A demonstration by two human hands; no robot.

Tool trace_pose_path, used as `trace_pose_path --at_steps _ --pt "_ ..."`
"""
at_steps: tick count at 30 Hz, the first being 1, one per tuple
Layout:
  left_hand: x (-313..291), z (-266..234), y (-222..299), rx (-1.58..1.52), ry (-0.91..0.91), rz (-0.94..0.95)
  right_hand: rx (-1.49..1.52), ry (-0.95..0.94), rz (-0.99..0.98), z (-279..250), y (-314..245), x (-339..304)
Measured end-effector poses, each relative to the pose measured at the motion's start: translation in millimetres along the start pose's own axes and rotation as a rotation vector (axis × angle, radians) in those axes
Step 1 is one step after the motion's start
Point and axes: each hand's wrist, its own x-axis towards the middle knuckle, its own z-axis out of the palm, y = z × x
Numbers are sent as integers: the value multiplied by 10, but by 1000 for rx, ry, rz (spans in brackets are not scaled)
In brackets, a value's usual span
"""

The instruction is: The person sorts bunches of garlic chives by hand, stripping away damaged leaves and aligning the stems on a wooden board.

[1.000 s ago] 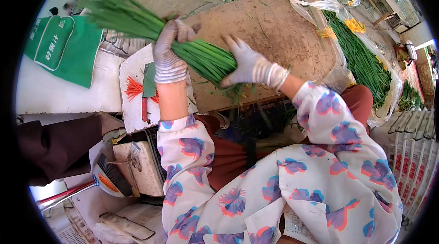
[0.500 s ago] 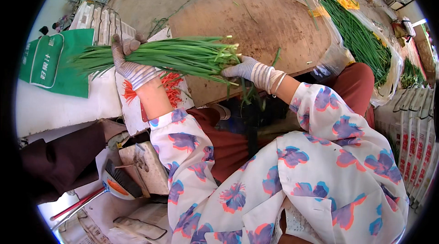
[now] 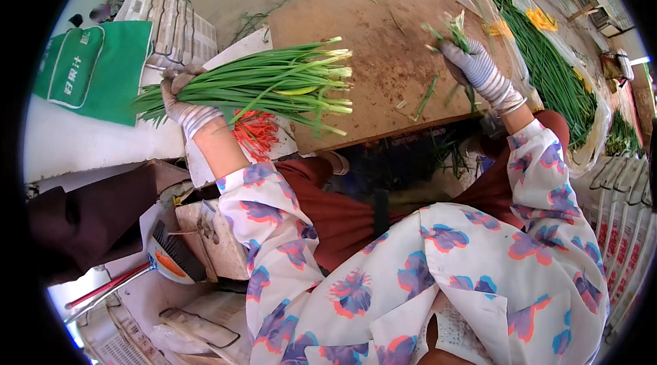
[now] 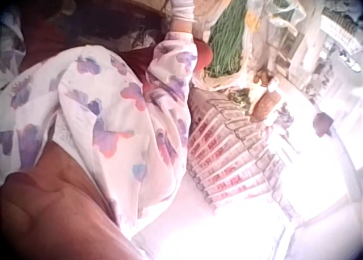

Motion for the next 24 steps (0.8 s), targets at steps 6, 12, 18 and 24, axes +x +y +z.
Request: trace_pose_path --at_steps 6,12,18,24 --pt "66 -19 -90 -18 22 -50 -897 -69 -589 942 -1192 257" --pt "146 -151 7 -23 -31 -64 -536 -494 -461 1008 -937 538" --pt "106 -204 187 -79 50 17 -443 -266 -312 551 -963 307" --pt "294 -411 223 -283 124 -144 -1049 149 -1349 1189 -951 303"
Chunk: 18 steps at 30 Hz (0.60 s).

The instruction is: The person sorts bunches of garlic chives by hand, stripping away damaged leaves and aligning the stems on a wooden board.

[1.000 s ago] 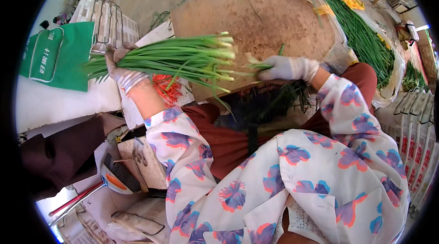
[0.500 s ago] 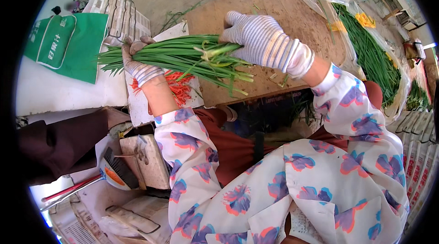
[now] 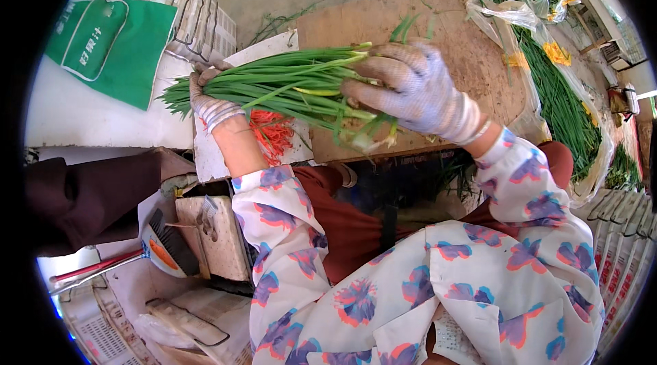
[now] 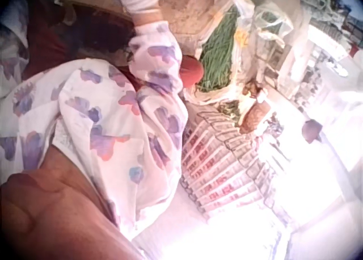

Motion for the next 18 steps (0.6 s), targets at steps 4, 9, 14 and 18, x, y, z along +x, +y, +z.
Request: trace_pose_path --at_steps 4,9,14,18 --pt "10 -6 -238 92 47 -2 51 -114 -25 231 -3 21" --pt "35 -30 -254 102 139 -30 141 -40 -104 227 51 -2" --pt "34 12 -314 112 205 41 112 -329 -155 210 377 -237" --pt "82 -164 95 34 197 64 74 -396 -258 -43 826 -315"
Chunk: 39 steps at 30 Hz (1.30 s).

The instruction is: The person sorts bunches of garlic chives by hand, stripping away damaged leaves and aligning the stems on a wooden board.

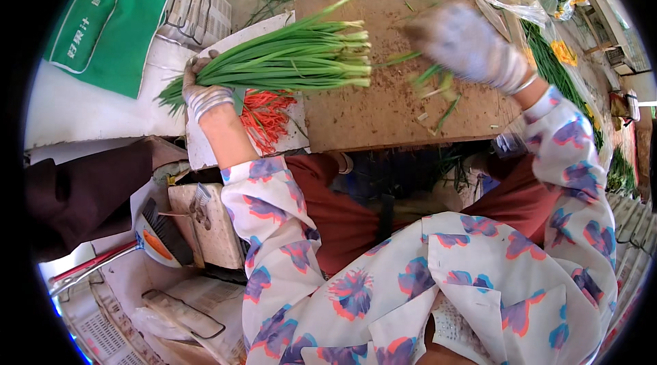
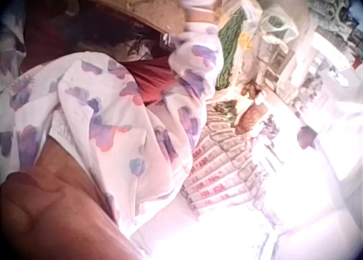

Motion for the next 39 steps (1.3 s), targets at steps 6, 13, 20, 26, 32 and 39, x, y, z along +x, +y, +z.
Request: trace_pose_path --at_steps 6,13,20,26,32,39 --pt "40 91 -87 2 86 155 -679 -102 731 -121 1822 -285" --pt "-43 -13 177 -85 -127 191 818 239 1034 529 297 160" --pt "-235 122 -128 -34 -88 227 2114 511 1070 983 -647 583" --pt "-359 284 -316 -29 -178 178 2113 651 1100 1092 -659 512" --pt "-385 261 -332 42 -334 175 1783 479 1013 978 -724 532" --pt "-396 318 -517 -10 -175 183 2050 632 1196 1246 -894 377"
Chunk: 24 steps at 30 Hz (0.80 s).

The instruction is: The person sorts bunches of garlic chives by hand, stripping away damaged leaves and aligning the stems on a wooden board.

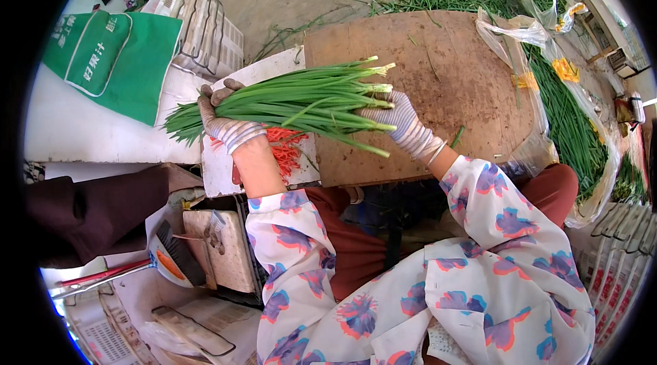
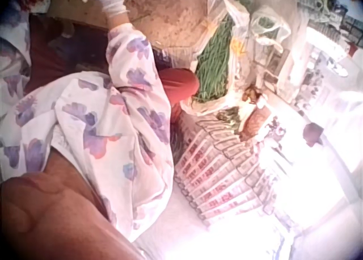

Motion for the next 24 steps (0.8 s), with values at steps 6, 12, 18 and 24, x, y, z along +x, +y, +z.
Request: trace_pose_path --at_steps 6,12,18,24 --pt "10 20 -88 49 -68 54 -19 67 -44 95 32 -72" --pt "18 2 33 55 -542 -223 38 -212 170 -188 -152 -179" --pt "35 -69 188 36 -535 -253 -680 -591 559 -429 -852 -356" --pt "123 -131 492 17 -467 -97 -1008 -330 204 -810 -2098 -145"
